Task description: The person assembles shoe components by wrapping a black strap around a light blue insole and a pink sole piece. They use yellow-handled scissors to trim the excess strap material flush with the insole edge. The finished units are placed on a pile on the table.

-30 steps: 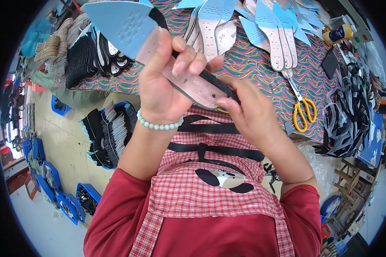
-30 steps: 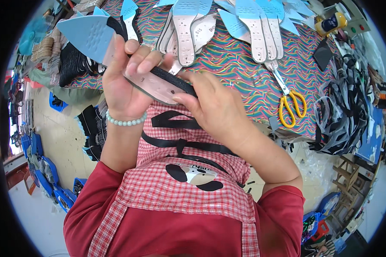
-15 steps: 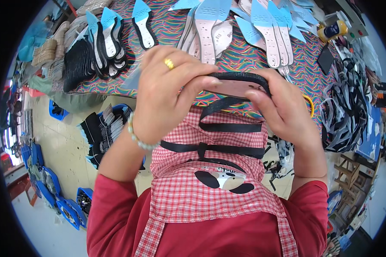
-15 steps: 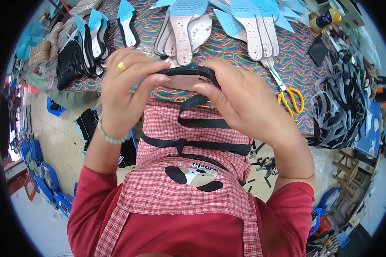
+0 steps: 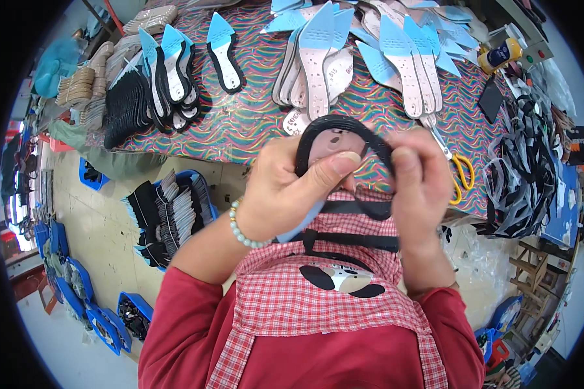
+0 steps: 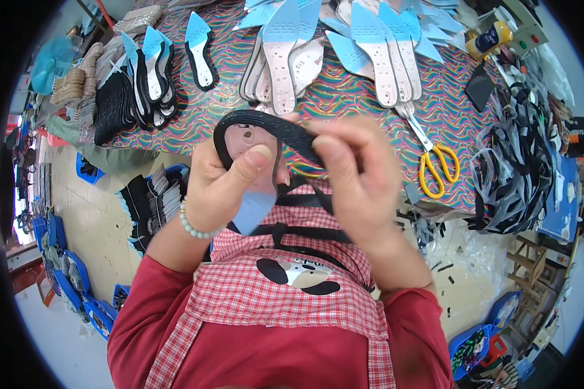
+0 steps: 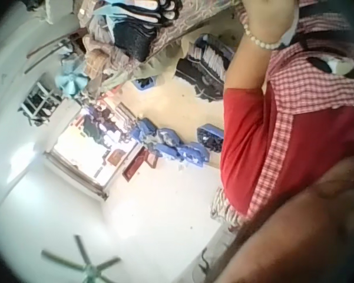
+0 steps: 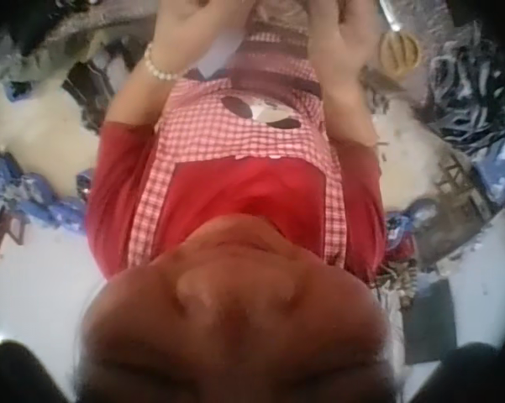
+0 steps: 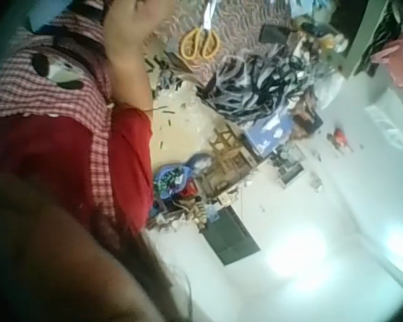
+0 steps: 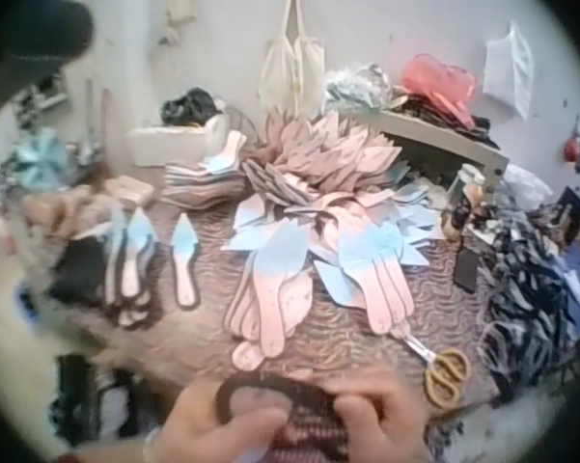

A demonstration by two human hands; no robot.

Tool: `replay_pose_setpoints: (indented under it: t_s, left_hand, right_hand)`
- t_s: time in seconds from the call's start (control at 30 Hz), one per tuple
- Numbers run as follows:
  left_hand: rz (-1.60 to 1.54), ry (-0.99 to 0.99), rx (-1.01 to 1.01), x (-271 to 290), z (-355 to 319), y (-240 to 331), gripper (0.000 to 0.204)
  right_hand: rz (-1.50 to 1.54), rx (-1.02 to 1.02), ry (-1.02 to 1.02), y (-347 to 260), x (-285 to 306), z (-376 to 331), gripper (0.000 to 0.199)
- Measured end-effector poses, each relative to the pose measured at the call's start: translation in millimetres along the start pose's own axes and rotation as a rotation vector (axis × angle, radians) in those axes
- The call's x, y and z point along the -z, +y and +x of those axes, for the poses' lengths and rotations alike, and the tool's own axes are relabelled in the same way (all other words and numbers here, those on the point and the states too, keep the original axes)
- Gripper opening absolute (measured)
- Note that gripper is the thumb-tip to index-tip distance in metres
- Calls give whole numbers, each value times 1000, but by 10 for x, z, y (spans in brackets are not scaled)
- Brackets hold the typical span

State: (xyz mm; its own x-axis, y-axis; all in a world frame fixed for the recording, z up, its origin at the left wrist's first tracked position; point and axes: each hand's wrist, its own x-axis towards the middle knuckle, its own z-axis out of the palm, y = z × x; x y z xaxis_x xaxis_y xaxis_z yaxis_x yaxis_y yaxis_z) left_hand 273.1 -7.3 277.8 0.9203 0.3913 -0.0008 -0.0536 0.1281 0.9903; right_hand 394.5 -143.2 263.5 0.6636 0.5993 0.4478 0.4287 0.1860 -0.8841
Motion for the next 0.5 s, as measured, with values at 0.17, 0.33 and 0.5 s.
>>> replay_pose_setpoints:
  t_s: [0.17,0.33,0.5]
  left_hand:
    - [-98,250,-281,-140,94,-167,41]
    - [-171,197,-135,-115,163,-193,35]
    - [-418,202,-101,-82,191,-267,42]
  right_hand:
    - [153,1,29,131,-379,-164,8]
    - [34,43,56,201,-345,-148,13]
    - [-154,136,-101,297,-197,-297,18]
